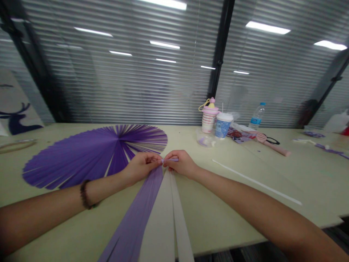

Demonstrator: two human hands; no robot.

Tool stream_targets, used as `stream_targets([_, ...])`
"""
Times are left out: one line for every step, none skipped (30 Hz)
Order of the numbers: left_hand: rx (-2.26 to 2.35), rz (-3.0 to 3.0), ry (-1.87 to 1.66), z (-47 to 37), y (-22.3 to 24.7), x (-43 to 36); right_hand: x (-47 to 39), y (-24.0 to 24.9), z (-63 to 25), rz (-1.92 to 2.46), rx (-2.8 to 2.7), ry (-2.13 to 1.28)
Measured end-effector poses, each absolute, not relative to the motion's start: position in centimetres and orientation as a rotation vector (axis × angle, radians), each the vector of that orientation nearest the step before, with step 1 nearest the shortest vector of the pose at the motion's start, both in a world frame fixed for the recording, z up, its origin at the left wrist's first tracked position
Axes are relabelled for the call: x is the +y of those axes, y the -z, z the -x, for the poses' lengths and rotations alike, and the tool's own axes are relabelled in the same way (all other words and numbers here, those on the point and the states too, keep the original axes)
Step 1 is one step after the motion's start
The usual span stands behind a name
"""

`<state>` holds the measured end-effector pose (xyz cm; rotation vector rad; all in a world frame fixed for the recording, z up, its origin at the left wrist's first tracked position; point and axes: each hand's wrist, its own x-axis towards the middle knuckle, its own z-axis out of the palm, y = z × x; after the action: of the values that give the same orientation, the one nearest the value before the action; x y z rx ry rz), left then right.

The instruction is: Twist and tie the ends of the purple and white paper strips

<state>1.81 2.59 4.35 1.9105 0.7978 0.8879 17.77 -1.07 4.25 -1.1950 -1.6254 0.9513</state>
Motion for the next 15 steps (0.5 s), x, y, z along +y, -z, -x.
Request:
stream_targets([0.797, -1.914, -0.886, -1.81, -4.32, 2.61, -1.07, -4.24, -17.77, 1.196, -1.623, -0.955])
stream_targets([0.792, -1.911, -0.885, -1.80, -4.27, 2.65, -1.06, -4.23, -17.76, 1.199, -1.621, -0.958])
stream_targets([0.784, -1.906, -0.885, -1.80, -4.22, 2.69, -1.06, -4.23, -17.74, 1.202, -1.616, -0.960])
stream_targets([0.775, -1.898, -0.885, -1.79, -4.18, 2.73, -1.06, -4.23, -17.71, 1.208, -1.609, -0.960])
stream_targets([0.767, -1.889, -0.886, -1.79, -4.14, 2.76, -1.06, -4.24, -17.68, 1.213, -1.599, -0.961])
stream_targets([0.762, -1.881, -0.889, -1.79, -4.12, 2.78, -1.07, -4.26, -17.65, 1.216, -1.589, -0.962])
stream_targets([0.763, -1.874, -0.891, -1.79, -4.11, 2.79, -1.07, -4.27, -17.63, 1.218, -1.579, -0.966])
stream_targets([0.765, -1.869, -0.891, -1.79, -4.12, 2.79, -1.07, -4.29, -17.61, 1.218, -1.572, -0.970])
stream_targets([0.765, -1.866, -0.892, -1.79, -4.14, 2.78, -1.07, -4.29, -17.60, 1.215, -1.569, -0.974])
stream_targets([0.762, -1.863, -0.891, -1.79, -4.16, 2.76, -1.06, -4.29, -17.59, 1.210, -1.570, -0.976])
stream_targets([0.758, -1.857, -0.893, -1.78, -4.17, 2.74, -1.05, -4.27, -17.60, 1.206, -1.573, -0.975])
stream_targets([0.754, -1.849, -0.897, -1.77, -4.18, 2.72, -1.03, -4.23, -17.61, 1.204, -1.577, -0.973])
stream_targets([0.750, -1.838, -0.901, -1.75, -4.18, 2.70, -1.01, -4.19, -17.64, 1.202, -1.584, -0.968])
stream_targets([0.742, -1.826, -0.899, -1.74, -4.17, 2.69, -0.99, -4.13, -17.67, 1.200, -1.592, -0.964])
stream_targets([0.733, -1.816, -0.892, -1.73, -4.15, 2.69, -0.96, -4.07, -17.71, 1.196, -1.600, -0.960])
